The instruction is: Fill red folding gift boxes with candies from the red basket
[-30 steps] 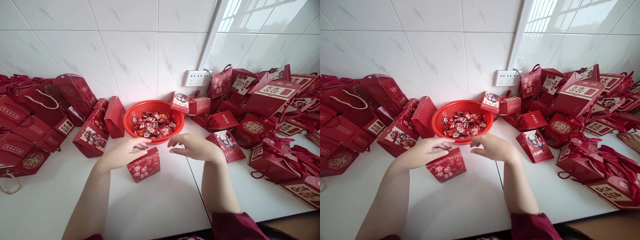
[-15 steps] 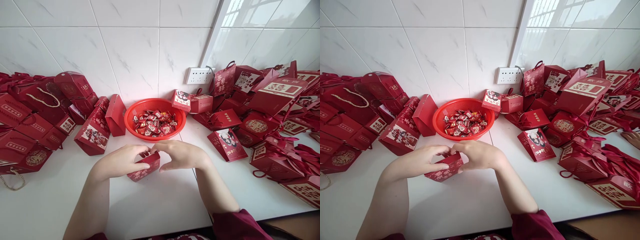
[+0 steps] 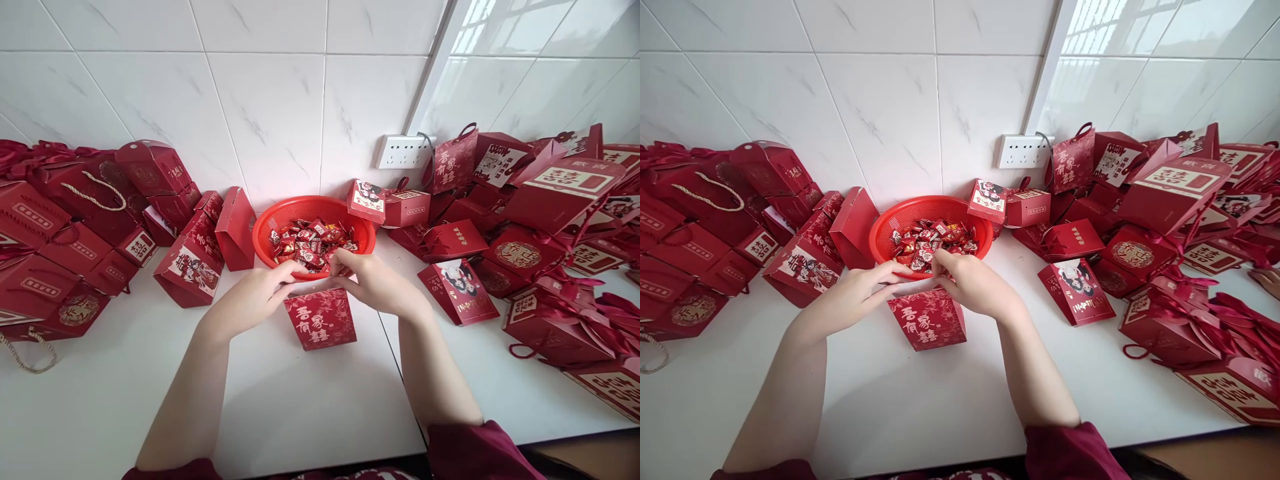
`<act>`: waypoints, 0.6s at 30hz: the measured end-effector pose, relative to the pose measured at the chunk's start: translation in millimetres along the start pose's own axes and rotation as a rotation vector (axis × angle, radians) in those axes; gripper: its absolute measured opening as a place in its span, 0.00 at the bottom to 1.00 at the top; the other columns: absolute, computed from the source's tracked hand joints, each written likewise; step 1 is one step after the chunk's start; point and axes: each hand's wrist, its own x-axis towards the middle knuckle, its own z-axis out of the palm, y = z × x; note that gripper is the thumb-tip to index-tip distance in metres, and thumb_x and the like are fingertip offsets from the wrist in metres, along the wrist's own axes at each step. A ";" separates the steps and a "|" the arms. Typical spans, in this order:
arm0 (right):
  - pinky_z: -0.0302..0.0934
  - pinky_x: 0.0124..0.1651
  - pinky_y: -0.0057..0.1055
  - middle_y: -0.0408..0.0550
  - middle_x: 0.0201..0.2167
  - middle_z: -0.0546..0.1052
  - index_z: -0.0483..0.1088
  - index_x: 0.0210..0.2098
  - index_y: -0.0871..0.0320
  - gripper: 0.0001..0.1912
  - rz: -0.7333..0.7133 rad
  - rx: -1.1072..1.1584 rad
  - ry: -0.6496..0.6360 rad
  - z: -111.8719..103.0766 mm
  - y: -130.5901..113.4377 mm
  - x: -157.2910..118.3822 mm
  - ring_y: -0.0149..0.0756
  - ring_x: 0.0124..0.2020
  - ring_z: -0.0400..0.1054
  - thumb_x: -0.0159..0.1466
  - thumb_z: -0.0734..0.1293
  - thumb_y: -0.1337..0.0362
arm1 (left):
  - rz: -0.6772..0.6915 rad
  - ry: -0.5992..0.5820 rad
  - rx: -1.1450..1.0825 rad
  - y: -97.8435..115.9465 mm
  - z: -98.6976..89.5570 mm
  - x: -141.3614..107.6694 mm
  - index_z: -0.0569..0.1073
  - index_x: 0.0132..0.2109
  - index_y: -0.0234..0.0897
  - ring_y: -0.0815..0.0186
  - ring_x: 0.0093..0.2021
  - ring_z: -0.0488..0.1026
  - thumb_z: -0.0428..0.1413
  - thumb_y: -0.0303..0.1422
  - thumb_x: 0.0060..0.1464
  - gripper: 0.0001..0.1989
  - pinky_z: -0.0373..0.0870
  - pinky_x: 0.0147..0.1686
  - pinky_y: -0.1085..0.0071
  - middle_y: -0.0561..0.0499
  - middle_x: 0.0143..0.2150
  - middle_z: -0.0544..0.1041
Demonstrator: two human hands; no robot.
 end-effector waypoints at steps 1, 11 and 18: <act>0.57 0.35 0.27 0.42 0.31 0.73 0.63 0.34 0.56 0.10 -0.008 0.006 0.014 -0.8 1.6 0.0 0.32 0.31 0.65 0.63 0.59 0.78 | 0.002 0.014 0.013 0.6 0.7 1.0 0.69 0.56 0.46 0.59 0.39 0.77 0.44 0.39 0.66 0.17 0.69 0.40 0.67 0.51 0.45 0.80; 0.61 0.42 0.29 0.44 0.38 0.80 0.71 0.45 0.56 0.13 -0.046 0.020 -0.149 -1.6 7.8 -0.1 0.36 0.41 0.72 0.63 0.65 0.76 | 0.118 0.023 0.034 1.4 6.8 7.4 0.73 0.45 0.44 0.64 0.38 0.74 0.43 0.32 0.65 0.13 0.64 0.37 0.70 0.53 0.42 0.78; 0.64 0.47 0.33 0.47 0.45 0.79 0.74 0.48 0.54 0.16 -0.041 0.011 -0.154 -4.7 3.1 -1.0 0.38 0.45 0.73 0.64 0.65 0.75 | 0.024 -0.106 -0.053 8.8 7.4 3.6 0.72 0.45 0.44 0.60 0.37 0.74 0.50 0.39 0.62 0.09 0.65 0.35 0.69 0.53 0.36 0.77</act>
